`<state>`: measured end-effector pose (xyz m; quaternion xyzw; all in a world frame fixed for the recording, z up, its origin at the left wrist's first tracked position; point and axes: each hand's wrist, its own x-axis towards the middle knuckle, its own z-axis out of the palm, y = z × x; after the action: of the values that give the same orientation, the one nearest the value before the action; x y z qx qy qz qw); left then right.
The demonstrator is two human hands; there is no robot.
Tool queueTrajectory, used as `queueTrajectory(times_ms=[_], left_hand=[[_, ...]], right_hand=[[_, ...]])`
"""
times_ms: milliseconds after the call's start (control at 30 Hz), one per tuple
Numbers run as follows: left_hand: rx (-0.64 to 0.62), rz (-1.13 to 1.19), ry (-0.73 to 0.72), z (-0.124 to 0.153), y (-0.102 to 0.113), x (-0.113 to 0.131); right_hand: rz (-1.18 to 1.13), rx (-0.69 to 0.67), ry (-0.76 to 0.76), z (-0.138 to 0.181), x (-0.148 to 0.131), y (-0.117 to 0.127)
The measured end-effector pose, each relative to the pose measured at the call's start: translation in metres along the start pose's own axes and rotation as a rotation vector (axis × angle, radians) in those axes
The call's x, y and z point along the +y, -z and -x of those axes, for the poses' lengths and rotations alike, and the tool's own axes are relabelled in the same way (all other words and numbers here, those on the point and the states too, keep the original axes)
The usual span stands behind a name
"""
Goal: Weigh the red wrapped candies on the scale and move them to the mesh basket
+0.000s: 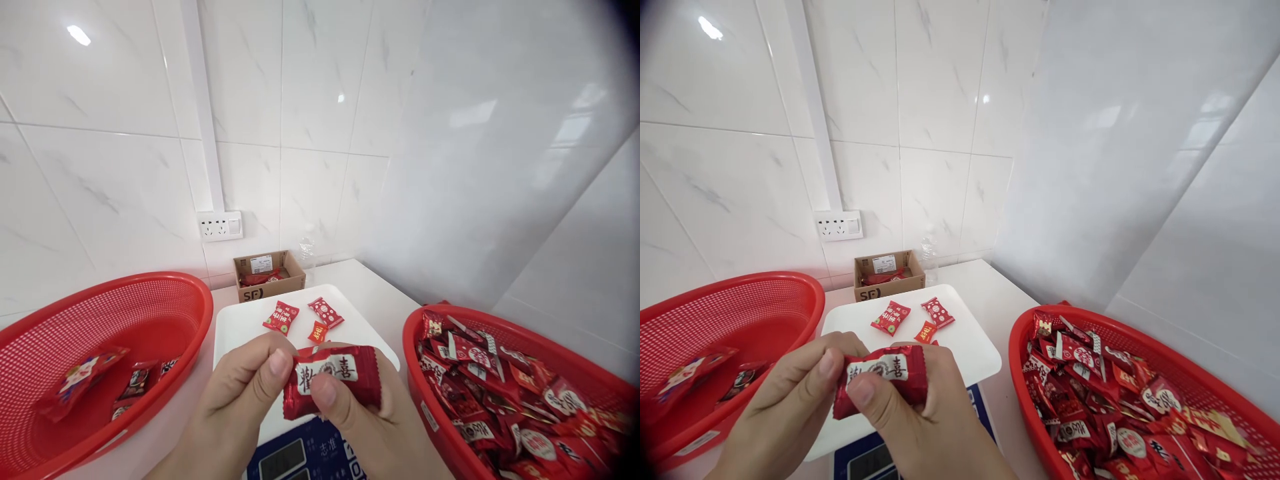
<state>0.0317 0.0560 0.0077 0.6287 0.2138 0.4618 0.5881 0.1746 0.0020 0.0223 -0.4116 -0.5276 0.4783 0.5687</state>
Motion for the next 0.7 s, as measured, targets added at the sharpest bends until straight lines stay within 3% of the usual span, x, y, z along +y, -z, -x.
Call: queueTrajectory(times_ms=[133,267,433,600,700], left_hand=[[0.027,0.121,0.068,-0.002,-0.007,0.004],[-0.014,0.11,0.061,-0.003,-0.009,0.006],[0.071,0.12,0.026,-0.001,-0.008,0.001],[0.07,0.131,0.007,0.0,-0.008,-0.002],[0.092,0.066,-0.053,-0.002,-0.007,-0.001]], right_hand=[[-0.033,0.203,-0.167,0.006,0.0,-0.002],[0.072,0.368,-0.202,0.008,0.0,-0.005],[0.165,0.331,-0.107,0.005,0.004,-0.003],[0.198,0.341,-0.096,0.003,0.008,-0.001],[0.249,0.272,-0.013,-0.002,0.007,0.006]])
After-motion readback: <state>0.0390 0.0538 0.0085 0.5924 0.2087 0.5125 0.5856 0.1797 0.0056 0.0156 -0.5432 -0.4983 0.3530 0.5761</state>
